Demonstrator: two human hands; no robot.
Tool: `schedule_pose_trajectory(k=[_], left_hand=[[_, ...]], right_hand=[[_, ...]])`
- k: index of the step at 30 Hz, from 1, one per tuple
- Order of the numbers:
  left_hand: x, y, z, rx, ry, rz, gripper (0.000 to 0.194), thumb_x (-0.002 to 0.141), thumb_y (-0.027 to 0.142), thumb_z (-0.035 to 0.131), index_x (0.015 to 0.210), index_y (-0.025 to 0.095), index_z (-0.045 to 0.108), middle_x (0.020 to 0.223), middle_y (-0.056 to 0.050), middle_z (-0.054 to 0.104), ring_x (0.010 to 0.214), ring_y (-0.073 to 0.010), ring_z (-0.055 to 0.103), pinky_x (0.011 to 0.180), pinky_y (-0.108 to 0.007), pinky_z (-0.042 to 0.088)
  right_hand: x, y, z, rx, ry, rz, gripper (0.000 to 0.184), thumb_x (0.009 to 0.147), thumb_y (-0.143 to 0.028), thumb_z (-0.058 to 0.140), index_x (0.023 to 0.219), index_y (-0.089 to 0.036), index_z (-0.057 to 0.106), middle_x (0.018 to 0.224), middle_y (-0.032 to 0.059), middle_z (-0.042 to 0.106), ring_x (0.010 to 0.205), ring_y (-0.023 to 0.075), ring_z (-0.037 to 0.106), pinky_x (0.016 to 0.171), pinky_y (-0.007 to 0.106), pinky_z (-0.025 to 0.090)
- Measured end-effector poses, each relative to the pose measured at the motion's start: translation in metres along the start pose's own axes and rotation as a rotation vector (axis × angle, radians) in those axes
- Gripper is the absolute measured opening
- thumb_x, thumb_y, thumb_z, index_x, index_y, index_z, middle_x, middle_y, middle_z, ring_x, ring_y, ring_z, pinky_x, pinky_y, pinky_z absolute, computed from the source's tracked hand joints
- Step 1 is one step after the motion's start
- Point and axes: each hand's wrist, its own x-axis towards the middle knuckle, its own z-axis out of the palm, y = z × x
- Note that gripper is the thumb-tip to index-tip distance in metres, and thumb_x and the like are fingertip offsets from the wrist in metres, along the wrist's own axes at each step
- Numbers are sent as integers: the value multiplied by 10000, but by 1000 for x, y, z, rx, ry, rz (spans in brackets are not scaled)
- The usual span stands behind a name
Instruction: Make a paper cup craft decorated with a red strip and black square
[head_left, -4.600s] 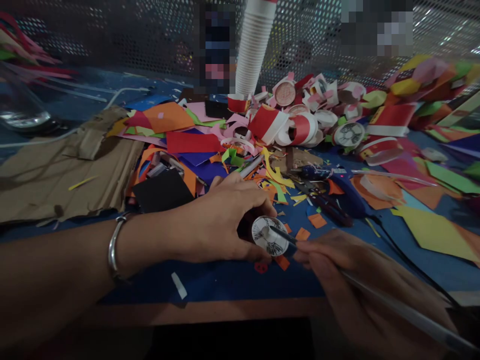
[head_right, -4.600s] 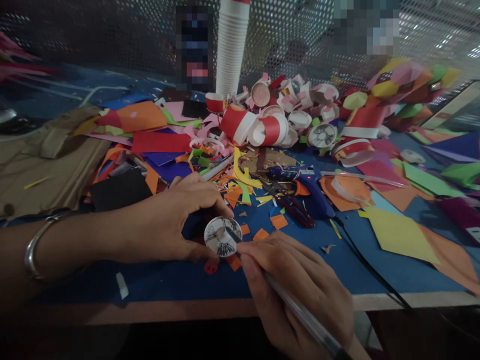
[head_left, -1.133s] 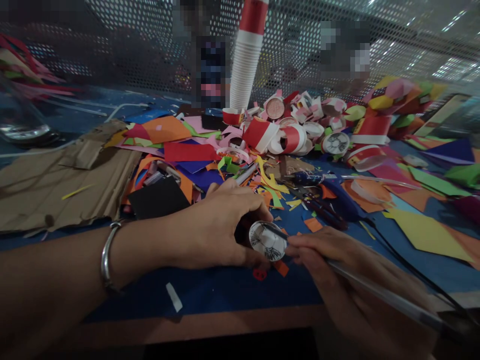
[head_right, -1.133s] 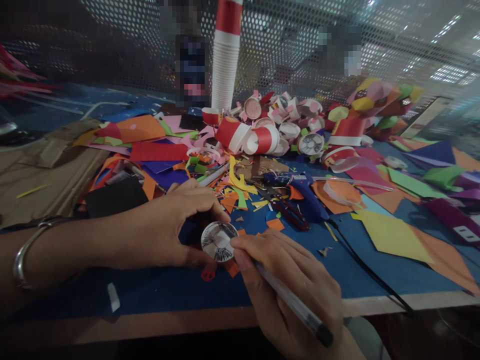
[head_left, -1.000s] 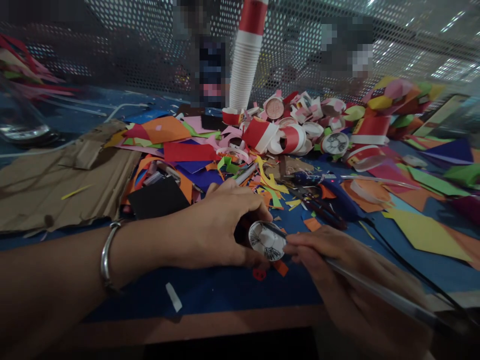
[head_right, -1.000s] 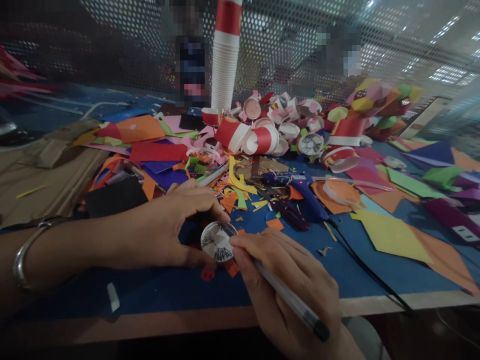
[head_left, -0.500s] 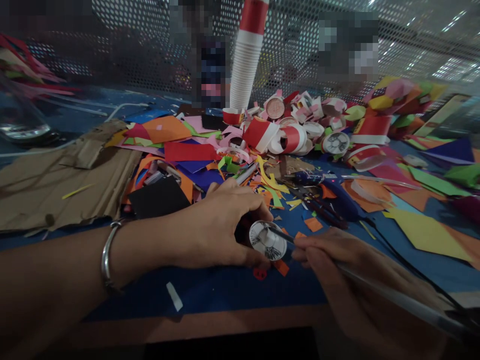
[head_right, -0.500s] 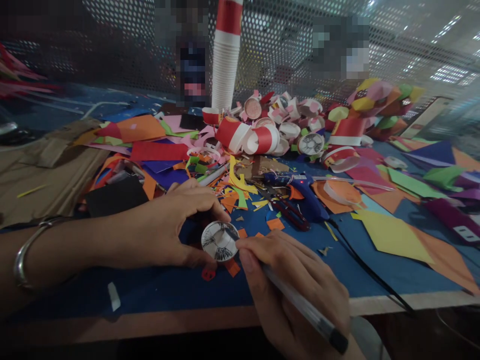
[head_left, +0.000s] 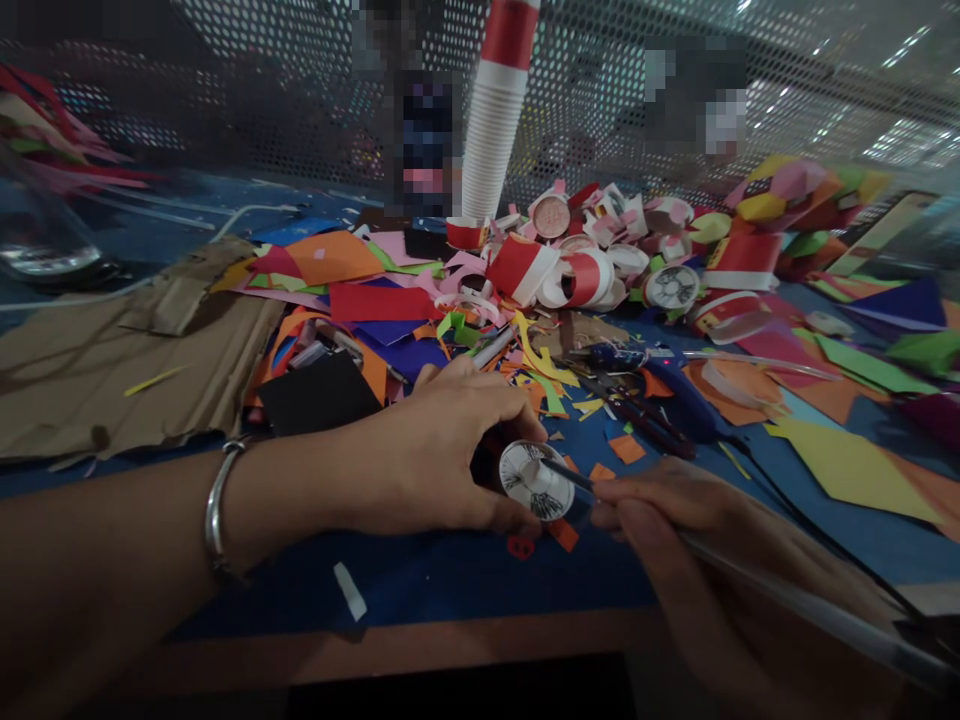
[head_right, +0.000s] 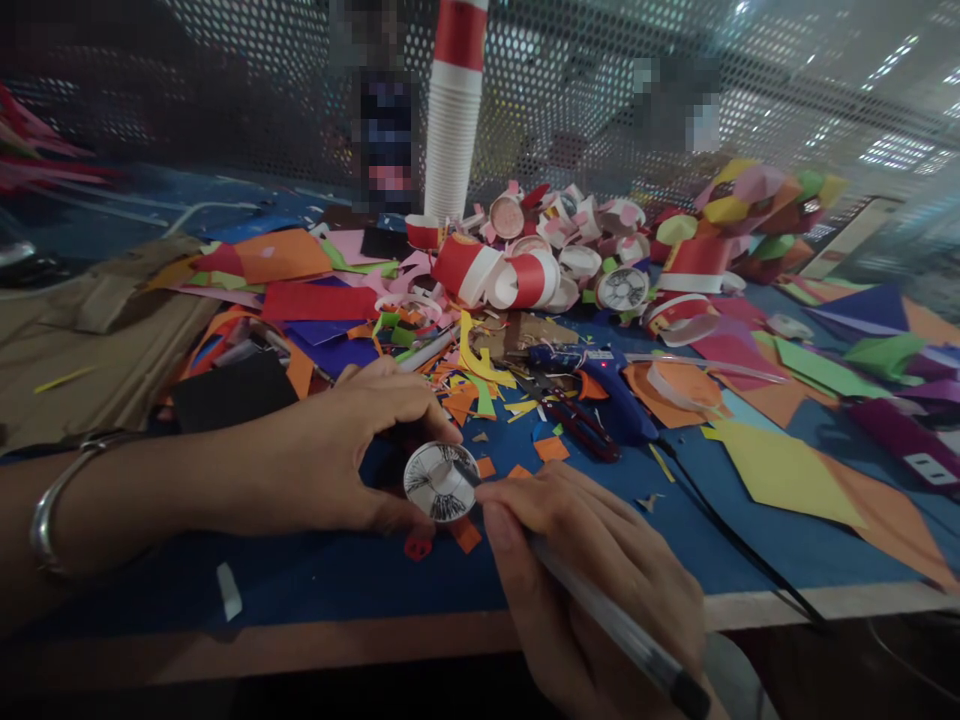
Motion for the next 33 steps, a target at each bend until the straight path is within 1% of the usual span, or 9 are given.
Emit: schedule_pose_trajectory(k=[5, 10, 12, 15, 19, 26, 29, 31, 33], left_hand=[[1, 0, -1, 3, -3, 10, 508, 724, 478, 930, 1109, 235, 704, 1115, -25, 687, 1145, -300, 539, 924, -398, 353], [0, 1, -1, 11, -1, 8, 491, 736, 484, 915, 1110, 240, 711, 1113, -24, 686, 1144, -301, 537, 915, -396, 361], [0, 1, -1, 13, 1, 13, 480, 744, 476, 908, 1115, 243, 712, 1115, -20, 686, 1138, -294, 538, 912, -395, 362], [1, 2, -1, 19, 1, 17, 473, 737, 471, 915, 1101, 241, 719, 1093, -15, 688, 1113, -285, 542, 903, -393, 362], [2, 4, -2, 16, -5, -5, 484, 725, 453, 923, 1109, 237, 722, 1098, -24, 685, 1112, -290, 535, 908, -397, 363], [1, 5, -3, 19, -4, -26, 491, 723, 461, 924, 1109, 238, 717, 1131, -30, 681, 1130, -296, 528, 923, -401, 360], [2, 3, -2, 20, -4, 1, 489, 732, 474, 919, 1107, 238, 713, 1123, -25, 690, 1123, -291, 532, 914, -393, 361], [2, 2, -2, 22, -12, 14, 490, 736, 478, 918, 1106, 236, 707, 1125, -21, 696, 1124, -289, 533, 915, -389, 359], [2, 1, -1, 25, -14, 17, 487, 742, 473, 915, 1112, 239, 702, 1135, -16, 696, 1132, -288, 530, 919, -388, 356]], right_hand=[[3, 0, 2, 0, -11, -6, 148, 1034, -168, 550, 1048, -249, 672, 891, -3, 800, 821, 171, 786, 804, 277, 636], [2, 3, -2, -25, -32, -47, 137, 1022, -180, 563, 1066, -250, 672, 869, -25, 794, 832, 158, 791, 894, 272, 632], [1, 5, -5, -23, -42, -72, 128, 1019, -179, 563, 1049, -244, 669, 852, -25, 792, 796, 152, 786, 845, 257, 637], [1, 9, -10, -17, -50, -60, 140, 1015, -152, 553, 1020, -238, 664, 837, -14, 790, 746, 154, 778, 763, 251, 640], [1, 12, -13, -19, -86, -136, 157, 999, -113, 559, 1046, -223, 660, 847, -4, 794, 725, 158, 779, 728, 244, 637], [0, 6, -8, -3, -31, -40, 138, 1000, -143, 556, 1017, -234, 658, 823, -16, 775, 719, 157, 768, 739, 252, 631], [0, 4, -5, 23, -11, -12, 127, 998, -156, 561, 1005, -234, 660, 825, -13, 771, 735, 165, 773, 746, 262, 637], [0, 2, -2, 31, 1, 27, 132, 1005, -162, 553, 996, -234, 663, 831, -11, 773, 754, 168, 774, 779, 272, 640], [0, 1, -1, 29, 6, 25, 135, 1012, -163, 553, 1014, -235, 667, 846, -10, 780, 771, 169, 777, 820, 282, 642]])
